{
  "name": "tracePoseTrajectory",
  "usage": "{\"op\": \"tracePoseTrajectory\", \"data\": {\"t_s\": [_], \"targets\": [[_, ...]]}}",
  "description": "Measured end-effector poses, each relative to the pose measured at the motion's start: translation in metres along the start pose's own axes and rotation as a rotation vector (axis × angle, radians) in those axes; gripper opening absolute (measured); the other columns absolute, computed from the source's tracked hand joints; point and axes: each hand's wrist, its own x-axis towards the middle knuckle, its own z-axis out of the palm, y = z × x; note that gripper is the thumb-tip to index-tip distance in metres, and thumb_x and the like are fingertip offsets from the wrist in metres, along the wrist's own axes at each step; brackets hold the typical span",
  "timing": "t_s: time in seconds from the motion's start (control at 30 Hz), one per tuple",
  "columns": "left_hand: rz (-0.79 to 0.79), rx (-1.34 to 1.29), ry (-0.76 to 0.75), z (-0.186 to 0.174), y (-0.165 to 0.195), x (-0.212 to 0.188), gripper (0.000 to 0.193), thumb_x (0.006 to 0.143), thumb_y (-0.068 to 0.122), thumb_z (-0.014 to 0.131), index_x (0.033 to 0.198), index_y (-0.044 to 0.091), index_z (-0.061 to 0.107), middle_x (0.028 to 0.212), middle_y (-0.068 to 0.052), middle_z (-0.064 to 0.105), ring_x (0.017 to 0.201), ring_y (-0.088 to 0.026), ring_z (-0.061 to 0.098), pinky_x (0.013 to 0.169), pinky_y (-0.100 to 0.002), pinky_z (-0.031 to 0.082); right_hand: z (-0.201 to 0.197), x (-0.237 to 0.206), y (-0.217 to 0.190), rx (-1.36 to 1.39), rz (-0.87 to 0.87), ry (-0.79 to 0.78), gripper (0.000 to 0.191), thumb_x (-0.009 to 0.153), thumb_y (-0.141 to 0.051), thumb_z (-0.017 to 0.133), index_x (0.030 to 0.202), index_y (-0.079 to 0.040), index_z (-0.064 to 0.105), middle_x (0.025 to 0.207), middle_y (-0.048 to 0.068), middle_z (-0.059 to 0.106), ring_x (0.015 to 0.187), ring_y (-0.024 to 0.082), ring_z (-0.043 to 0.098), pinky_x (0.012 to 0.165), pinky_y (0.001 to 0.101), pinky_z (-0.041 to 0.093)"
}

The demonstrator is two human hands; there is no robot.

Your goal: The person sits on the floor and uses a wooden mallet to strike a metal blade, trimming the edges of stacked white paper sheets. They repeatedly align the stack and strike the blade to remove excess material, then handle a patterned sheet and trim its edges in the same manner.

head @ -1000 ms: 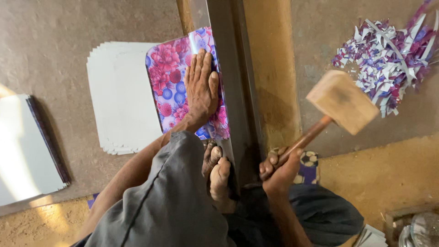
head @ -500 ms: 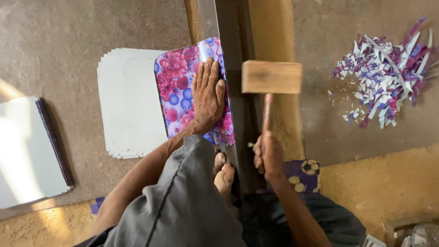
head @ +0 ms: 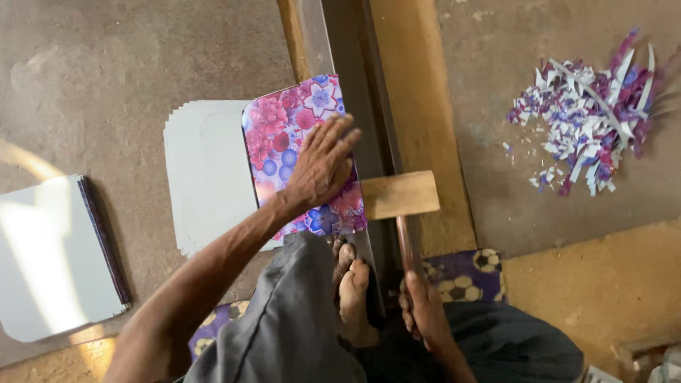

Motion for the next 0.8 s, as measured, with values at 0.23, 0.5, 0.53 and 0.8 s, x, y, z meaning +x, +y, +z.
{"op": "tracePoseTrajectory", "data": {"t_s": [0.23, 0.5, 0.53, 0.8], "targets": [[0.518, 0.35, -0.612, -0.04, 0.027, 0.034, 0.044, 0.082, 0.045, 0.072, 0.115, 0.016, 0.071, 0.126, -0.01, 0.064, 0.132, -0.029, 0.051, 0.115, -0.057, 0.03, -0.015, -0.028, 0.086, 0.026, -0.145, -0.006, 0.055, 0.102, -0.052, 0.046, 0.073, -0.006, 0.054, 0.055, 0.004, 0.046, 0.043, 0.016, 0.044, 0.041, 0.0326, 0.038], [0.488, 0.397, -0.695, -0.107, 0.051, 0.052, 0.036, 0.087, 0.046, 0.071, 0.105, 0.016, 0.072, 0.106, -0.005, 0.067, 0.106, -0.024, 0.06, 0.109, -0.049, 0.038, -0.017, -0.039, 0.083, 0.078, -0.114, -0.031, 0.048, 0.1, -0.051, 0.046, 0.081, -0.009, 0.057, 0.061, 0.001, 0.049, 0.048, 0.012, 0.046, 0.044, 0.0298, 0.039], [0.418, 0.322, -0.681, -0.133, 0.049, 0.047, 0.034, 0.087, 0.044, 0.071, 0.105, 0.015, 0.072, 0.105, -0.004, 0.068, 0.104, -0.023, 0.061, 0.109, -0.046, 0.042, -0.016, -0.041, 0.081, 0.093, -0.101, -0.033, 0.047, 0.1, -0.05, 0.047, 0.081, -0.008, 0.057, 0.06, 0.001, 0.049, 0.047, 0.013, 0.045, 0.044, 0.0304, 0.039], [0.074, 0.401, -0.238, -0.236, 0.083, 0.036, 0.016, 0.102, 0.022, 0.067, 0.109, 0.007, 0.069, 0.098, -0.006, 0.064, 0.083, -0.017, 0.06, 0.07, -0.034, 0.052, -0.016, -0.045, 0.074, 0.211, -0.029, -0.039, 0.042, 0.1, -0.045, 0.047, 0.083, -0.008, 0.057, 0.059, 0.002, 0.046, 0.045, 0.016, 0.039, 0.042, 0.0341, 0.034]]}}
